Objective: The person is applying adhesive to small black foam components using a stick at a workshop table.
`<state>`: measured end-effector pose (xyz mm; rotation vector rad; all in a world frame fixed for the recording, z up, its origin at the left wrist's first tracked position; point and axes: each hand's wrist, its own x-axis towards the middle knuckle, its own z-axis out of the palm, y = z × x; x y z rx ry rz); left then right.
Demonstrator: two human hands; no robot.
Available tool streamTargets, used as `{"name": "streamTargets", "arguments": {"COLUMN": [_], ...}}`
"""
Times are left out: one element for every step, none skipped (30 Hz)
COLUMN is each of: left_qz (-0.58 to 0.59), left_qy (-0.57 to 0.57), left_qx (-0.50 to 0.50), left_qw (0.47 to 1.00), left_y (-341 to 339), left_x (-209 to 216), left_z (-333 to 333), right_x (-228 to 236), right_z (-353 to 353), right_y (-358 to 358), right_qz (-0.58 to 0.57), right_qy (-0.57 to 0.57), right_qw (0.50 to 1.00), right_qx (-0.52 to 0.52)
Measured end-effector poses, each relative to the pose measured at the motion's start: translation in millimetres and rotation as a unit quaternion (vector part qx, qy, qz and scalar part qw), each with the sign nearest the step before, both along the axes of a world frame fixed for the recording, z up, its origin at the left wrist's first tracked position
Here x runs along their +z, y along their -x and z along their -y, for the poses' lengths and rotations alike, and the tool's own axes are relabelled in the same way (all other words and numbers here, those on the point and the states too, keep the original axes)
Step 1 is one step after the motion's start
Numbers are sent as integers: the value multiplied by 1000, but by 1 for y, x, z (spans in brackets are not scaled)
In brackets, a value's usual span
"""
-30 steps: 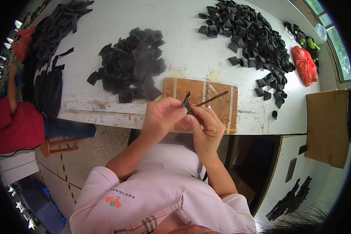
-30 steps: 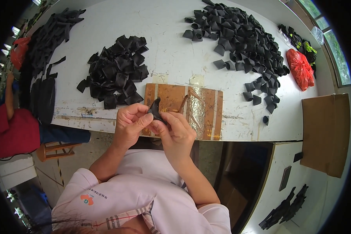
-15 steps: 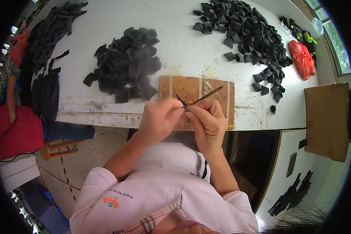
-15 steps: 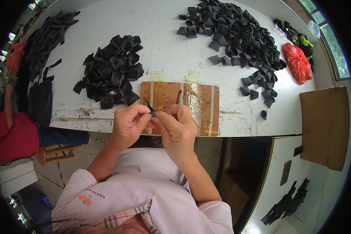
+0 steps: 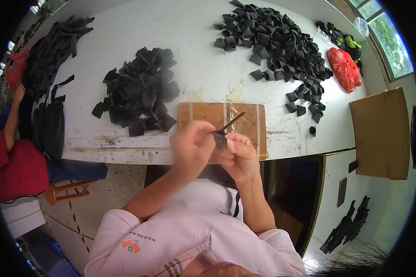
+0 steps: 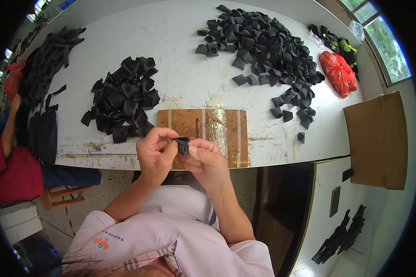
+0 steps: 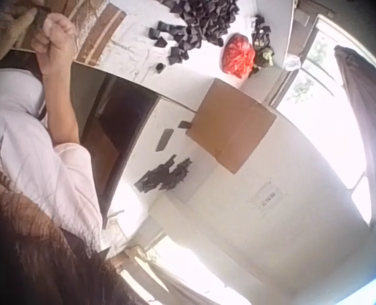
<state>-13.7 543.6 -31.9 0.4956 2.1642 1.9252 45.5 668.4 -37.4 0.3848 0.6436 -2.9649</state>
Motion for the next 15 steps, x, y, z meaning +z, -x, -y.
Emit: {"name": "streamTargets", "arguments": {"left_qz": [19, 38, 36, 222, 390, 387, 462, 526, 531, 531, 524, 512, 506, 506, 487], "left_qy": [-52, -104, -106, -254, -383, -384, -463, -527, -526, -524, -475, -422, -363, -363, -359], "left_qx": [0, 0, -1, -75, -139, -139, -223, -306, -292, -295, -246, -194, -136, -134, -159], "left_qw": [998, 994, 994, 938, 826, 827, 723, 593, 597, 597, 663, 723, 771, 771, 780], "left_y": [-5, -8, -2, 9, 19, 24, 26, 29, 32, 36, 41, 44, 42, 39, 38], "left_x": [3, 6, 10, 13, 19, 30, 44, 51, 52, 50, 45, 41, 37, 30, 21], "left_z": [-3, -7, -6, -9, -10, -13, -17, -20, -19, -21, -22, -24, -26, -22, -18], "right_x": [2, 7, 15, 21, 28, 40, 56, 68, 73, 68, 56, 43, 29, 22, 16], "right_z": [2, 2, 1, -4, -9, -12, -14, -17, -22, -30, -37, -43, -41, -39, -38], "right_y": [1, 1, 1, -1, 0, 4, 10, 18, 27, 34, 40, 43, 43, 40, 37], "right_qz": [0, -2, 25, 56, 28, 25, -7, -35, -48, -48, -33, -17, -20, -20, -35], "right_qy": [-2, -4, -110, -217, -293, -294, -351, -408, -424, -425, -359, -289, -312, -312, -312], "right_qw": [1000, 1000, 993, 974, 955, 955, 935, 910, 902, 902, 933, 957, 950, 950, 949], "right_qx": [-3, -4, -18, -38, -36, -35, -51, -72, -62, -65, -18, 29, 19, 21, 23]}}
